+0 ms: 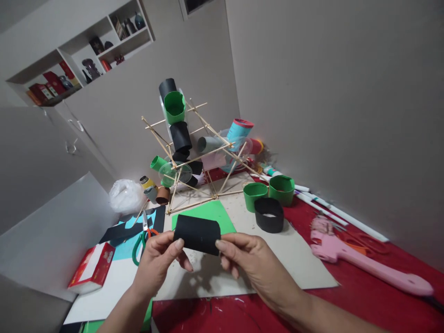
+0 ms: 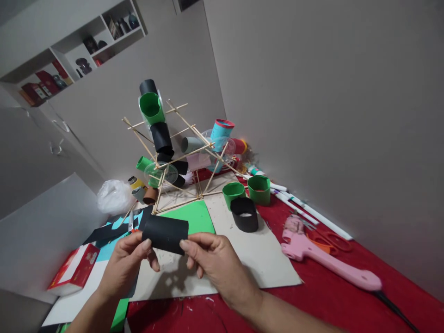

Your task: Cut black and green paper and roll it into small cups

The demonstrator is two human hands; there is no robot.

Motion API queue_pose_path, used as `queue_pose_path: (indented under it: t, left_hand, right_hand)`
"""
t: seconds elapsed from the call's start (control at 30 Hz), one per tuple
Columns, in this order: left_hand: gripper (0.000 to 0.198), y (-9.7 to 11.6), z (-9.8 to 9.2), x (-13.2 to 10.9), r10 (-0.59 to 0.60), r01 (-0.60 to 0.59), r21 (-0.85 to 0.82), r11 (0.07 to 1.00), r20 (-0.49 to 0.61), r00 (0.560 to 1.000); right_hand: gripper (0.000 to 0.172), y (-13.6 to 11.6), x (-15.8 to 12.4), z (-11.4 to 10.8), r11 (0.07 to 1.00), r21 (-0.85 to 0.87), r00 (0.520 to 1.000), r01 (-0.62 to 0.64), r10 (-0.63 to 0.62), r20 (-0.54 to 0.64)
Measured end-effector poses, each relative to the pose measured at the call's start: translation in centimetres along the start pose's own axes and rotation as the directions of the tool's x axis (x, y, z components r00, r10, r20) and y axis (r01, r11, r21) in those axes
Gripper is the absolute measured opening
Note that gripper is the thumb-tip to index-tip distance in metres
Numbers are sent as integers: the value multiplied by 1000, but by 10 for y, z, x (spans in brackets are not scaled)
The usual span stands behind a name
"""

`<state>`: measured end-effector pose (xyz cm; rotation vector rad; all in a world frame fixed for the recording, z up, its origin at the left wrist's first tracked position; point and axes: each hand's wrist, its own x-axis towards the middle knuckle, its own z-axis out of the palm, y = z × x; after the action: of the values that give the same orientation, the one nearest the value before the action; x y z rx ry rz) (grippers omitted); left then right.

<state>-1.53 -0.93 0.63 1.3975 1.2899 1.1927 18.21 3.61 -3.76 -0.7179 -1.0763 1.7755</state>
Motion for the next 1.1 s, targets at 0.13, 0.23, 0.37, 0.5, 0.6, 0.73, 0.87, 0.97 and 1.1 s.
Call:
queue_pose_path:
  t: [0.13,0.23,0.37,0.5,0.6,0.73,0.87,0.97,1.1]
  left_hand:
    - [27,-1,0,2,-35,36,-31,999,53,998]
    - [30,-4,-1,2,-37,38,-45,998,14,999]
    - [27,-6,-3,1,-24,24,-27,999,23,999]
    - [27,-5,-2,1,-22,23,-9,1000,83,996]
    - [30,-5,-1,2,-41,43,-44,998,61,997]
    - [29,-6,-2,1,-39,40,-51,998,15,999]
    - [24,-4,-3,0,-1,2,-22,1000,37,999]
    - [25,-3,-3,1,27,-28,30,999,37,999]
    - [23,4,-6,1,73,-72,34,997,-9,997]
  right_hand:
    - [40,0,-1,-1,999,-31,999,18,-19,-29]
    - [39,0,-2,0,993,-114,1000,29,-27,11]
    - [40,0,-1,0,999,-48,1000,18,-17,19]
    - [42,-2,0,-1,1000,15,1000,5,-5,-25]
    - [41,-2,-1,0,998,-62,999,31,-32,-9]
    - [39,-1,-4,1,994,-97,999,46,-45,12]
    - [40,0,-2,1,998,-50,999,32,-33,-34]
    - [40,0,-2,0,992,-112,999,51,-51,7]
    - [42,-2,-6,-4,972,-181,989,147,-150,1]
